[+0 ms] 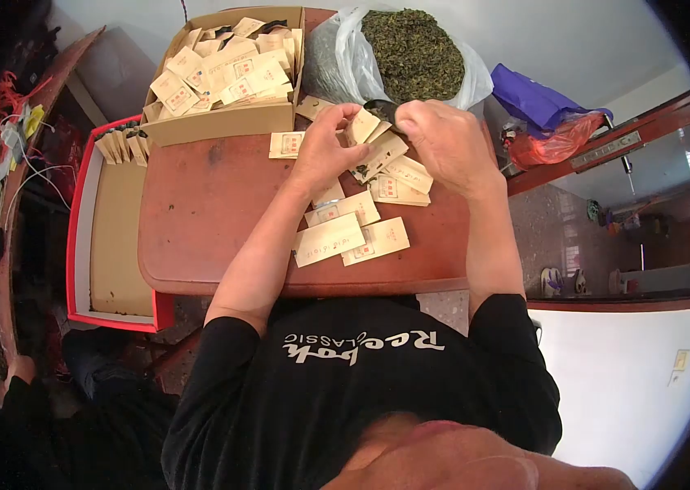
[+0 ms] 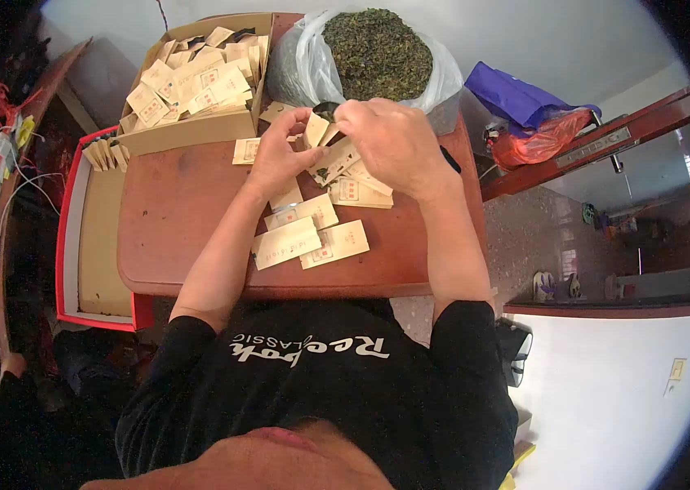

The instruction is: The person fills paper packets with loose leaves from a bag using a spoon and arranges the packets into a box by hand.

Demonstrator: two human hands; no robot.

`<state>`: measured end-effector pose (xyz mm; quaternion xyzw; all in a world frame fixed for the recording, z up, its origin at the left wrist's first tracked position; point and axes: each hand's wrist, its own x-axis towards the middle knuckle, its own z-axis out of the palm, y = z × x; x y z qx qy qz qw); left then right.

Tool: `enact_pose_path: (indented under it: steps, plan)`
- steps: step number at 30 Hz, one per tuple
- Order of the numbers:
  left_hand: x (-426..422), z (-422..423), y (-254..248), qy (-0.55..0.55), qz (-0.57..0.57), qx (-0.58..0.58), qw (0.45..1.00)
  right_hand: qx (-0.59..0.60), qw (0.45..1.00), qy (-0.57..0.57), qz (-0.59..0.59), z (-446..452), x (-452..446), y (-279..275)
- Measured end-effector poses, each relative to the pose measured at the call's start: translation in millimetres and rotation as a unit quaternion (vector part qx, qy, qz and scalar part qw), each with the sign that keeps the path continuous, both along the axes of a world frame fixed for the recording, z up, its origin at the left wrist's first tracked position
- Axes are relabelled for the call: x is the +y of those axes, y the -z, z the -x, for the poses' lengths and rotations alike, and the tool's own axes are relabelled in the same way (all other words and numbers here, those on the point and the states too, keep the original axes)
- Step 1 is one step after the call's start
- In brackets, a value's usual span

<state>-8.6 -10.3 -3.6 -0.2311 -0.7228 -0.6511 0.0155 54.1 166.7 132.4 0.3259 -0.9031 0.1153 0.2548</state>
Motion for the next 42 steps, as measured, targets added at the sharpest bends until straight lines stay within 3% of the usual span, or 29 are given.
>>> enact_pose_path:
  steps: [5, 12, 14, 16, 18, 20, 23, 25, 27, 28, 30, 32, 37, 42]
  plan:
    - [0, -4, -8, -0.012, 0.013, 0.014, 1.0, 0.02, 0.999, 0.022, 0.038, -11, 4, -11]
    - [3, 1, 6, -0.006, -0.046, 0.029, 0.998, 0.007, 0.999, 0.005, -0.035, -8, 1, 6]
    - [-2, 0, 0, -0.04, -0.019, 0.104, 0.994, 0.026, 0.999, 0.016, 0.013, -9, 9, 14]
    - [-8, 0, -4, -0.052, -0.02, 0.135, 0.989, -0.023, 0.977, 0.096, 0.186, -22, 11, 19]
    - [-17, -3, -8, -0.047, -0.064, 0.101, 0.992, -0.003, 0.932, 0.051, 0.359, -20, 31, 41]
    - [-38, -14, -23, -0.057, -0.1, 0.089, 0.989, -0.022, 0.887, 0.044, 0.459, -24, 46, 53]
    - [-84, -28, -29, -0.109, -0.127, 0.114, 0.979, 0.006, 0.86, 0.102, 0.501, -28, 75, 78]
    - [-129, -48, -42, -0.176, -0.096, 0.128, 0.971, 0.009, 0.811, 0.138, 0.569, -34, 80, 88]
    - [-174, -60, -46, -0.234, -0.081, 0.066, 0.967, 0.0, 0.768, 0.124, 0.628, -36, 101, 106]
    - [-201, -55, -32, -0.268, -0.069, 0.064, 0.959, -0.004, 0.745, 0.119, 0.657, -36, 111, 116]
    - [-246, -48, -18, -0.302, -0.162, -0.012, 0.939, 0.004, 0.712, 0.139, 0.688, -36, 124, 133]
    - [-294, -31, -2, -0.362, -0.115, -0.021, 0.925, 0.008, 0.681, 0.153, 0.716, -35, 132, 149]
    - [-409, 42, 114, -0.41, -0.048, -0.002, 0.911, -0.014, 0.684, 0.125, 0.719, -34, 135, 161]
    - [-443, 89, 169, -0.441, -0.052, -0.128, 0.887, -0.032, 0.698, 0.117, 0.706, -36, 137, 167]
